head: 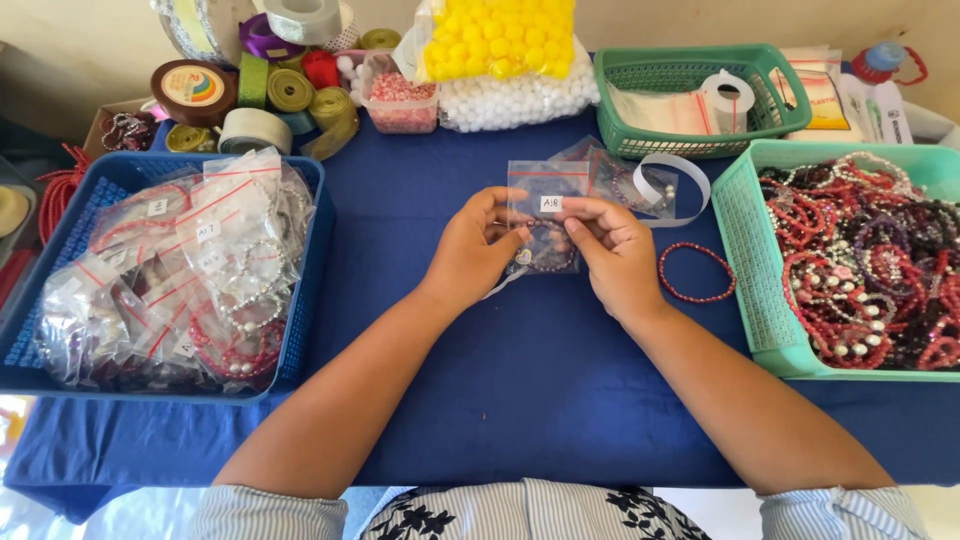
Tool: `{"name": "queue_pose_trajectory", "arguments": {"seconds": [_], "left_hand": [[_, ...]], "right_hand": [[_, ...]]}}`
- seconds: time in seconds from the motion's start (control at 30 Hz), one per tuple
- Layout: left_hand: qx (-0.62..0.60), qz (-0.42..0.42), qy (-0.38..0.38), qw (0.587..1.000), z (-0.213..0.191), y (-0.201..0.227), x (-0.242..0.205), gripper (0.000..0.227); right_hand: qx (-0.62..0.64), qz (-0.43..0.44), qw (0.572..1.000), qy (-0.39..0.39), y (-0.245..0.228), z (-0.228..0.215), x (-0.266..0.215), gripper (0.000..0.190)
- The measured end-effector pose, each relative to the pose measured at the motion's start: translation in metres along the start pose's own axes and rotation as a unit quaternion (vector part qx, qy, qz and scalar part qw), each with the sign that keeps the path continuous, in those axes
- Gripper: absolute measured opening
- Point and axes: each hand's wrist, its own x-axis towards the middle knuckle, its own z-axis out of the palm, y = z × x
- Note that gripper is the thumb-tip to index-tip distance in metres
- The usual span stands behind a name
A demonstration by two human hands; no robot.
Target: The person writes labels on white tape using a black marker and attaches the labels to small plastic bags containing beaded bracelets.
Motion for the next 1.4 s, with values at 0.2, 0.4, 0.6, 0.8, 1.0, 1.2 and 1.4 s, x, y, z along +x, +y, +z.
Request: {"name": "queue_pose_trajectory", "arguments": {"seconds": [0.2,0.4,0.6,0.8,1.0,1.2,1.4], "left_hand": [[0.006,-0.003,0.018,1.0,0.002,0.011,0.0,0.048],[0.062,0.021,0.058,0.996,-0.002,0.018,-0.004,0.056],[0.027,-0.028,0.106,0.994,-0.016,0.049,-0.024,0.071],[-0.073,0.012,0.157,0.985,-0.039,0.072,-0.054,0.077],[-0.086,0.065,0.209,0.972,-0.087,0.1,-0.084,0.075],[-0.021,0.099,0.281,0.954,-0.128,0.133,-0.117,0.07],[0.142,0.126,0.364,0.912,-0.149,0.14,-0.141,0.068]], "right_hand": [[0.019,0.003,1.0,0.023,-0.023,0.013,0.003,0.038],[0.018,0.004,1.0,-0.004,0.008,-0.004,0.009,0.017],[-0.054,0.054,0.997,-0.026,-0.024,0.021,0.018,0.021],[-0.012,0.045,0.994,-0.095,-0.03,0.061,0.032,0.028],[0.042,0.027,0.983,-0.175,-0.04,0.132,0.047,0.036],[0.107,0.046,0.964,-0.238,-0.043,0.198,0.054,0.04],[0.054,0.057,0.96,-0.267,-0.033,0.224,0.053,0.037]]}}
